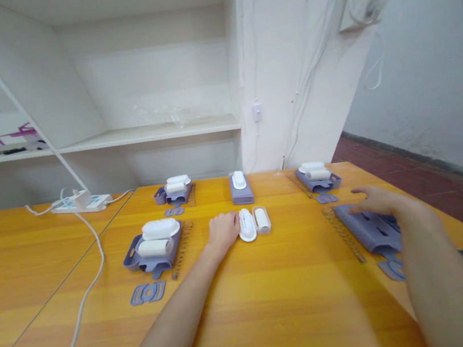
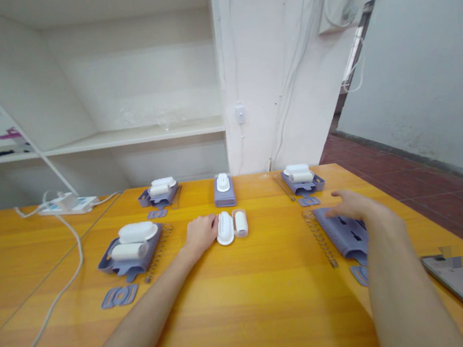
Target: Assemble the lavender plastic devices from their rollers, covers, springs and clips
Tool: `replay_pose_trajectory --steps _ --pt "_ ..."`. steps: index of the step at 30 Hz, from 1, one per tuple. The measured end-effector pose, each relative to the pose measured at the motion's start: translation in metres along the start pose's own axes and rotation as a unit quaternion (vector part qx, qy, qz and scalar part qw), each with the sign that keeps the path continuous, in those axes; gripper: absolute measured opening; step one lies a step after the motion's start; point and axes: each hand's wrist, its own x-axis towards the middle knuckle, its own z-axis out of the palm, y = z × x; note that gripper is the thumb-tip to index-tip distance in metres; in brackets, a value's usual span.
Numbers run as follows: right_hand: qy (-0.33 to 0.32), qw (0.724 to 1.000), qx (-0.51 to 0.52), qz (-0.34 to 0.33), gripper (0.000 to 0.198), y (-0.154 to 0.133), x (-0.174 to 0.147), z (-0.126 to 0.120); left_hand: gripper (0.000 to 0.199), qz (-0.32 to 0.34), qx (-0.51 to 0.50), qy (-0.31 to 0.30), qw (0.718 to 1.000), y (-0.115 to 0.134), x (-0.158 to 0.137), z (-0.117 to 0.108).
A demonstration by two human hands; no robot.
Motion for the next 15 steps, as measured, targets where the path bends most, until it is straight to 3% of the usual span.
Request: replay_pose_trajectory --steps 3,10,15 --pt "-0.049 0.999 -0.001 0.012 0.077 0.001 0.001 0.004 0.049 0.0 0.0 0.0 1.0 0.0 0.0 0.0" --pt "-0.05 0.999 -0.004 -0.004 0.081 -0.007 0.006 0.018 0.05 0.001 0.0 0.001 1.0 0.0 0.0 -0.001" --pt "-0.047 0.998 -0.031 0.006 0.074 -0.016 0.005 0.02 0.051 -0.004 -0.001 -0.002 1.0 0.0 0.0 -0.001"
